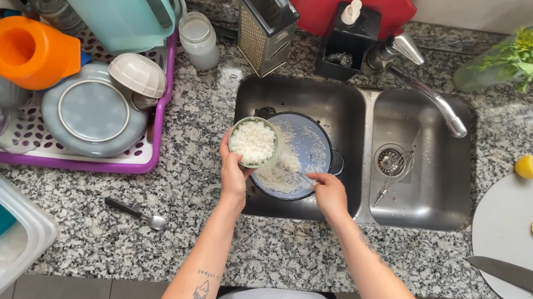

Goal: The person assembles meals in plastic containers on a table, adding corn and lemon slices. They then move to the kitchen counter to wipe a plastic lid with a paper towel and scoop rice from a colander into a bowl.

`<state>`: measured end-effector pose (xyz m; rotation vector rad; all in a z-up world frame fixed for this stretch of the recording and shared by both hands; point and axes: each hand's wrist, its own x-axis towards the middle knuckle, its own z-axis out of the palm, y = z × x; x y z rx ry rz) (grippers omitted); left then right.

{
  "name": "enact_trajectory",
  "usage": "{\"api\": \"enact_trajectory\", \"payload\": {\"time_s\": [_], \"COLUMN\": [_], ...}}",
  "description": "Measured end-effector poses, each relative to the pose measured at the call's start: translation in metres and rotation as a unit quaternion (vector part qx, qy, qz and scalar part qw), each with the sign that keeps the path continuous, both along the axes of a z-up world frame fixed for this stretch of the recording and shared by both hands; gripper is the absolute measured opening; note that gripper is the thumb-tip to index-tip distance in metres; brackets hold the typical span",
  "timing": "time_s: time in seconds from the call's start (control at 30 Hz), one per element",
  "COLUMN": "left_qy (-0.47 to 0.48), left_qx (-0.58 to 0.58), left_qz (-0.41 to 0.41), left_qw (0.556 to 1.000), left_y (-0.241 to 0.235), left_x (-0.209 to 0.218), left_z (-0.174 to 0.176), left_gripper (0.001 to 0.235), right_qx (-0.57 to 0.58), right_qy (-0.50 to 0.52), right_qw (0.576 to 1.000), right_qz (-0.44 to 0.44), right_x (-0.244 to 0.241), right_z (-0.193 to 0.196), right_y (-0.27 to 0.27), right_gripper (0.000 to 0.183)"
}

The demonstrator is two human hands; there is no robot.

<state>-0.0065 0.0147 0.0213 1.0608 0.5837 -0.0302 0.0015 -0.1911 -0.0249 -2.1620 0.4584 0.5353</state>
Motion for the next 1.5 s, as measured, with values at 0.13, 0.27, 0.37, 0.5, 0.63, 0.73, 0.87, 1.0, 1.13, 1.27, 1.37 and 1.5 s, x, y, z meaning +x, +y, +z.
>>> {"api": "enact_trajectory", "payload": {"time_s": [0.13,0.27,0.37,0.5,0.63,0.73,0.87,1.0,1.13,1.27,1.37,1.5], "left_qy": [-0.008,0.005,0.024,0.01,-0.037,-0.031,-0.033,-0.002,-0.022,-0.017,-0.02,-0.006], "left_qx": [0.004,-0.021,-0.046,-0.074,-0.089,-0.091,-0.082,-0.082,-0.036,-0.026,-0.039,-0.059], "left_qz": [0.001,-0.003,-0.02,-0.06,-0.092,-0.068,-0.056,0.042,0.033,0.046,0.057,0.075], "left_qw": [1.0,1.0,0.998,0.995,0.991,0.993,0.995,0.996,0.999,0.998,0.997,0.995], "left_y": [0.002,-0.009,-0.02,-0.035,-0.037,-0.035,-0.023,-0.001,0.024,0.034,0.036,0.035], "left_x": [0.003,0.004,0.004,0.007,0.011,0.014,0.014,0.019,0.013,0.003,-0.007,-0.013], "left_z": [-0.012,-0.027,-0.041,-0.04,-0.036,-0.054,-0.04,-0.041,-0.035,-0.014,-0.019,-0.016], "left_gripper": [0.063,0.063,0.064,0.064,0.063,0.062,0.061,0.066,0.065,0.065,0.065,0.067], "right_qx": [-0.031,-0.045,-0.066,-0.116,-0.349,-0.38,-0.37,-0.351,-0.321,-0.316,-0.305,-0.377], "right_qy": [-0.056,-0.088,-0.113,-0.25,-0.51,-0.577,-0.572,-0.505,-0.467,-0.421,-0.378,-0.35], "right_qw": [0.998,0.995,0.991,0.957,0.752,0.678,0.703,0.762,0.782,0.801,0.808,0.811], "right_qz": [0.0,0.003,0.01,0.09,0.232,0.252,0.204,0.202,0.26,0.286,0.333,0.278], "right_x": [0.005,0.007,0.01,-0.003,-0.017,-0.019,-0.009,0.013,0.035,0.041,0.029,0.031], "right_z": [0.034,0.103,0.117,0.112,0.057,0.051,0.055,0.02,-0.036,-0.064,-0.061,-0.061], "right_y": [-0.01,-0.01,-0.012,0.004,0.006,0.006,-0.014,-0.022,0.01,0.014,-0.009,-0.028], "right_gripper": [0.028,0.029,0.029,0.033,0.05,0.049,0.049,0.037,0.028,0.03,0.03,0.029]}}
